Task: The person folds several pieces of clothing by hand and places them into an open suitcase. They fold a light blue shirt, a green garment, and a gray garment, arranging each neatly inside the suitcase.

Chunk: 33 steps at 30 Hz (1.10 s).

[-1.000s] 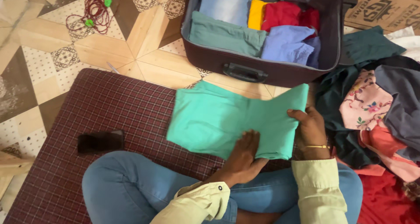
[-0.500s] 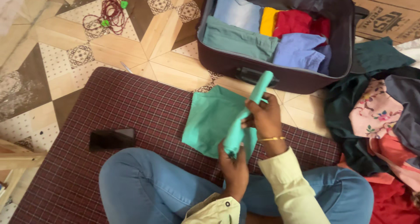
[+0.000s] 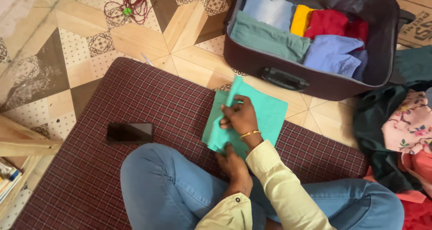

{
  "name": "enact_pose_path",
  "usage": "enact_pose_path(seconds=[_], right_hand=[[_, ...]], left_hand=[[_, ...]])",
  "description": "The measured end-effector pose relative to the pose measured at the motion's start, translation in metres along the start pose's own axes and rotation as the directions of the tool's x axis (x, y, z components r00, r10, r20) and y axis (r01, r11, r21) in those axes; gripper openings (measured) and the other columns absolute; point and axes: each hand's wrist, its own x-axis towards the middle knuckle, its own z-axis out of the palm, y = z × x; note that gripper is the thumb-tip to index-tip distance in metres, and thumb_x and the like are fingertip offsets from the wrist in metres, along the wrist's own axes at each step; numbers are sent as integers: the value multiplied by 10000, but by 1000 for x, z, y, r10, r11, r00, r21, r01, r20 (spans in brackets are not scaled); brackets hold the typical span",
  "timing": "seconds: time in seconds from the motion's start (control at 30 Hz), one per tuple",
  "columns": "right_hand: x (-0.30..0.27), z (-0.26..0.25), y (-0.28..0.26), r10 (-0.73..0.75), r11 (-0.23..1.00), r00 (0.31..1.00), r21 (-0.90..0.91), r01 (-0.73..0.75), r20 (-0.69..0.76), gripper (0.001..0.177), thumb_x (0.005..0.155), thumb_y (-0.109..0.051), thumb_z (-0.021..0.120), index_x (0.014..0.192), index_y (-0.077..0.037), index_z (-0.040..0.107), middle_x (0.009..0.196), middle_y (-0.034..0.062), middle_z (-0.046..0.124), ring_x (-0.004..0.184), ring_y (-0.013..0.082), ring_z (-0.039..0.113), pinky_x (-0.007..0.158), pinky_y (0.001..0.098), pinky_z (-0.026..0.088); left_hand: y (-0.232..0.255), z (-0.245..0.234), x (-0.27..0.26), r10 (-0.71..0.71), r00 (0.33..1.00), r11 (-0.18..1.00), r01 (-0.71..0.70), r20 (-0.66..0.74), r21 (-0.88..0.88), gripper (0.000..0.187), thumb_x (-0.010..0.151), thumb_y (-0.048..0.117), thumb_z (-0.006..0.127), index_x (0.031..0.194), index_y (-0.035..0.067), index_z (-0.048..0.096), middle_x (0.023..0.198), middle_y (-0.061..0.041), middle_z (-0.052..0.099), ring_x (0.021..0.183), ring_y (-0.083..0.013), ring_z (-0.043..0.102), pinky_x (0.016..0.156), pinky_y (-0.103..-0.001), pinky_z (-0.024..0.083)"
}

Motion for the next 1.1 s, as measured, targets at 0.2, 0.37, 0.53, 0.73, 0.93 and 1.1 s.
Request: enact_pose_path(seconds=[0.2,0.37,0.53,0.73,0.93,1.1], right_hand=[[-5,-33,21,-115,987,985,-99,128,125,438,892,-98,728,1278,24,559,894,110,706,681,179,722,572,294,605],[-20,-118,66,-316,891,948,-349,290,-20,312,917,-74,732,1209,5,653,851,74,678,750,145,631,667,276,526],[-47,-169,100,-125,949,969,-311,54,-213,431,853,-50,756,1227,49,565,1041,119,669,902,206,667,766,339,585],[-60,-151,83,290,929,928,300,-216,-233,561,862,-85,678,1373,-2,462,1210,134,644,1021,240,665,795,462,616],[-60,-147,77,319,888,932,399,-229,-174,544,867,-102,690,1359,-21,474,1074,107,676,887,227,656,683,364,543],[-34,-159,108,277,880,956,425,-213,-94,534,856,-49,761,1324,26,514,967,97,669,707,181,551,569,317,447]], left_hand=[[28,11,-13,102,983,948,-49,-153,315,576,902,257,663,1397,12,498,1320,-211,584,1144,-326,632,954,-454,540],[59,17,-32,229,950,827,-74,-214,557,758,802,213,814,1441,30,450,1386,-218,523,1215,-339,580,1030,-459,498],[37,12,-18,235,963,930,-184,-131,318,745,801,72,776,1447,12,410,1372,-180,578,1188,-298,633,1023,-425,514],[11,8,18,196,980,978,-193,-29,84,612,808,57,786,1364,-34,548,1288,-167,683,1091,-282,686,952,-397,542],[20,11,20,200,980,979,-200,25,22,667,794,65,796,1387,7,497,1323,-130,636,1141,-256,635,967,-398,511],[26,19,4,210,971,974,-219,118,64,789,758,-11,795,1419,52,370,1331,-119,570,1201,-257,571,1050,-411,443]])
